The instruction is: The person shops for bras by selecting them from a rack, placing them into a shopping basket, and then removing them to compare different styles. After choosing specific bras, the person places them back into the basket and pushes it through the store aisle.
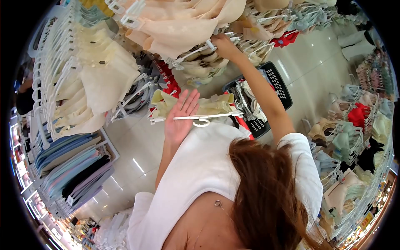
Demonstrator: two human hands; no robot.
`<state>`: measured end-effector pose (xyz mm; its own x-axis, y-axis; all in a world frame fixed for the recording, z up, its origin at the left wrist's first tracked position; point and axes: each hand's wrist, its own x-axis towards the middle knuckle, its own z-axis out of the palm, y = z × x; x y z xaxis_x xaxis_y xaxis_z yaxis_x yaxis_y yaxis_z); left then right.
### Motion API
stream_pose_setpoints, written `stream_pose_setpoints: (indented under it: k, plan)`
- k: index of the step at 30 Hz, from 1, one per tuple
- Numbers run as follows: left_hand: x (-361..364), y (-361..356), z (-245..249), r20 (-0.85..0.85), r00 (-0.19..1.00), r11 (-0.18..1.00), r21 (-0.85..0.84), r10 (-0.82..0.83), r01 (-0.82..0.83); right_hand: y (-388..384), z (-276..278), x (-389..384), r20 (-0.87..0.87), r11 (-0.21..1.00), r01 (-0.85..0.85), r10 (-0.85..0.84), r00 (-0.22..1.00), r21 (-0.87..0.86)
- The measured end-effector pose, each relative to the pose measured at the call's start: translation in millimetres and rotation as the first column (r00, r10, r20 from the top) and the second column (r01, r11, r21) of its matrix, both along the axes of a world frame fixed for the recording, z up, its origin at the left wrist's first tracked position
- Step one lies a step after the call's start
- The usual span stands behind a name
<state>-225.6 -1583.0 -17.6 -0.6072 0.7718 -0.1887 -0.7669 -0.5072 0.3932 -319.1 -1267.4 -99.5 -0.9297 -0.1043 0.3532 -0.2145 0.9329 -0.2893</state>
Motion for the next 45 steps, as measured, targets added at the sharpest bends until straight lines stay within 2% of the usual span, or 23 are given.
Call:
stream_pose_setpoints:
  k: [1, 3, 5, 6, 7, 9, 10, 12, 16, 18, 21, 25, 27, 28, 29, 31, 33, 37, 39, 41, 42, 43, 45]
  plan:
    - [-0.8, -0.8, -1.5, 0.000, 1.000, 1.000, -0.004, -0.001, 0.001, -2.2, 6.1, 12.1, 0.000, 1.000, 0.001, -0.001, 1.000, -0.004]
    - [-1.7, -1.2, -7.4, 0.052, 0.997, 0.996, 0.050, 0.064, -0.067, -15.4, 20.6, 46.1, -0.199, 0.960, 0.178, -0.222, 0.955, -0.215]
    - [-6.1, -2.4, -13.5, 0.069, 0.992, 0.992, 0.062, 0.103, -0.108, -36.4, 61.9, 90.6, 0.254, 0.809, 0.153, -0.005, 0.967, -0.568]
    - [-7.6, -1.3, -16.0, 0.089, 0.987, 0.987, 0.072, 0.137, -0.143, -41.3, 70.1, 111.0, 0.270, 0.762, -0.047, 0.285, 0.920, -0.646]
    - [-9.0, 1.5, -18.0, 0.090, 0.987, 0.988, 0.073, 0.132, -0.139, -47.1, 75.8, 128.5, 0.254, 0.654, -0.221, 0.550, 0.796, -0.723]
    - [-12.2, 6.5, -20.2, 0.142, 0.974, 0.979, 0.083, 0.175, -0.188, -70.3, 83.1, 153.9, 0.188, 0.496, -0.259, 0.683, 0.706, -0.829]
    - [-14.0, 9.1, -19.7, 0.142, 0.975, 0.979, 0.082, 0.173, -0.185, -79.7, 86.7, 156.7, 0.188, 0.495, -0.257, 0.681, 0.707, -0.830]
    - [-14.4, 15.8, -18.3, 0.079, 0.985, 0.987, 0.037, 0.153, -0.157, -96.4, 95.6, 155.3, 0.436, 0.783, -0.060, 0.407, 0.803, -0.619]
    - [-12.3, 31.3, -17.4, 0.010, 0.991, 0.991, 0.004, 0.135, -0.135, -101.8, 98.6, 145.7, 0.432, 0.690, 0.076, 0.359, 0.827, -0.720]
    - [-14.0, 35.8, -12.3, -0.067, 0.989, 0.990, -0.039, 0.134, -0.136, -95.0, 93.4, 138.8, 0.283, 0.757, -0.109, 0.368, 0.886, -0.644]
    - [-16.4, 35.3, -17.7, -0.043, 0.991, 0.992, 0.006, 0.124, -0.124, -84.0, 99.0, 131.4, 0.181, 0.745, -0.250, 0.445, 0.877, -0.618]
    - [-15.1, 36.5, -24.9, -0.062, 0.996, 0.997, -0.040, 0.066, -0.068, -89.4, 98.2, 121.1, 0.140, 0.807, -0.274, 0.398, 0.906, -0.522]
    - [-15.4, 40.0, -30.9, -0.063, 0.998, 0.975, -0.220, -0.028, 0.013, -93.8, 65.0, 111.6, 0.077, 0.789, -0.291, 0.391, 0.917, -0.541]
    - [-13.9, 38.2, -43.8, 0.036, 0.999, 0.928, -0.371, -0.026, 0.038, -92.2, 46.4, 107.2, 0.085, 0.820, -0.296, 0.383, 0.920, -0.490]
    - [-11.6, 34.2, -55.9, 0.035, 0.999, 0.927, -0.373, -0.026, 0.037, -88.9, 29.4, 102.8, 0.092, 0.847, -0.302, 0.376, 0.922, -0.437]
    - [-5.1, 19.3, -74.2, 0.298, 0.947, 0.790, -0.550, -0.117, 0.271, -80.5, -5.1, 97.1, 0.097, 0.844, -0.341, 0.414, 0.905, -0.413]
    - [7.1, 4.3, -81.2, 0.284, 0.956, 0.770, -0.594, -0.071, 0.234, -74.6, -54.3, 91.8, 0.272, 0.833, -0.355, 0.491, 0.827, -0.425]
    - [25.7, -40.6, -92.2, 0.267, 0.960, 0.780, -0.617, 0.085, 0.102, -53.6, -137.2, 76.7, 0.299, 0.825, -0.373, 0.517, 0.802, -0.426]
    - [32.3, -62.8, -92.1, 0.106, 0.990, 0.594, -0.804, 0.093, 0.030, -40.6, -176.3, 68.0, 0.492, 0.902, -0.237, 0.399, 0.774, -0.361]
    - [38.6, -86.7, -95.6, -0.011, 0.989, 0.377, -0.924, 0.147, -0.067, -25.4, -206.0, 58.7, 0.555, 0.929, -0.171, 0.336, 0.761, -0.328]
    - [44.0, -97.4, -96.0, -0.045, 0.982, 0.331, -0.938, 0.181, -0.104, -18.3, -220.2, 52.5, 0.615, 0.951, -0.119, 0.276, 0.739, -0.284]
    - [51.1, -108.7, -95.1, -0.079, 0.974, 0.280, -0.950, 0.212, -0.138, -12.4, -237.1, 48.6, 0.613, 0.949, -0.112, 0.277, 0.740, -0.293]
    - [65.7, -124.8, -96.0, -0.079, 0.976, 0.250, -0.959, 0.201, -0.130, -4.3, -266.0, 41.9, 0.476, 0.973, -0.002, 0.116, 0.872, -0.232]
